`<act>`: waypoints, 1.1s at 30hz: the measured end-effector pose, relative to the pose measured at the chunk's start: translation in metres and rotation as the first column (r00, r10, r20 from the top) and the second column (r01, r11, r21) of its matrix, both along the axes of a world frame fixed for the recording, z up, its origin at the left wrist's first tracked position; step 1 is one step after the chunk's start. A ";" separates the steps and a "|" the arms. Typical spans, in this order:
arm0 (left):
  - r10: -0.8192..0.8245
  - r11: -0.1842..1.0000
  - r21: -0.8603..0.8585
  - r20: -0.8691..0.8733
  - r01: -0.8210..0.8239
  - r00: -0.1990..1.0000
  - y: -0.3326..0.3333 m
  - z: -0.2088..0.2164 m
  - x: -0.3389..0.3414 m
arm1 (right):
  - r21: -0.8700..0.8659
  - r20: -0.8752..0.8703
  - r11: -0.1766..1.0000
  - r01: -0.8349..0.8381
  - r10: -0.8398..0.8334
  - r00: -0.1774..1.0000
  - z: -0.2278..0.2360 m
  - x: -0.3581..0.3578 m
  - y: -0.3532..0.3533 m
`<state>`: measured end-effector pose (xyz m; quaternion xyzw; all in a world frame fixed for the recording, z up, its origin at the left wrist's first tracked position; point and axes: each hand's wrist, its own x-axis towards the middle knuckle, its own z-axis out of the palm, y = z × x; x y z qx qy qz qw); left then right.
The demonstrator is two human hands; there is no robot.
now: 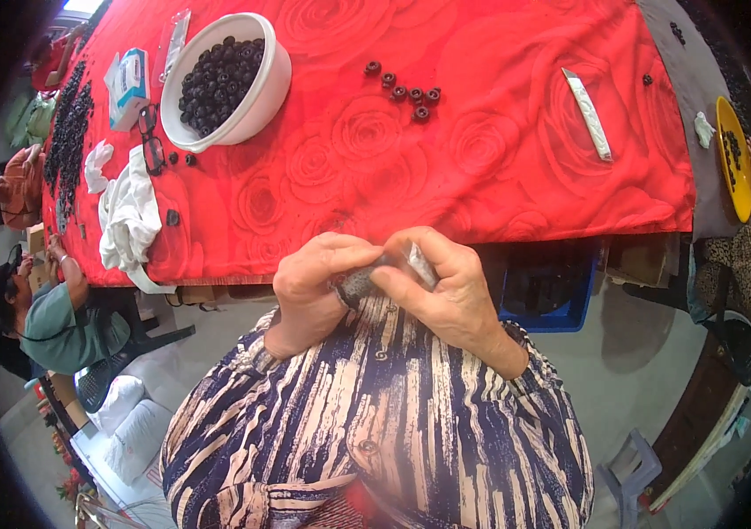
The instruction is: The person assembles small rubber components by hand, using tweezers to manipulate the parts.
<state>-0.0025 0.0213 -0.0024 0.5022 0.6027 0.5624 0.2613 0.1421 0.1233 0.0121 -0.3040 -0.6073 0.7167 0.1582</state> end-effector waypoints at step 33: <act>0.077 0.920 -0.216 0.918 0.328 0.388 0.001 0.007 -0.003 | 0.836 -0.365 0.492 0.245 0.165 0.916 -0.011 -0.008 0.015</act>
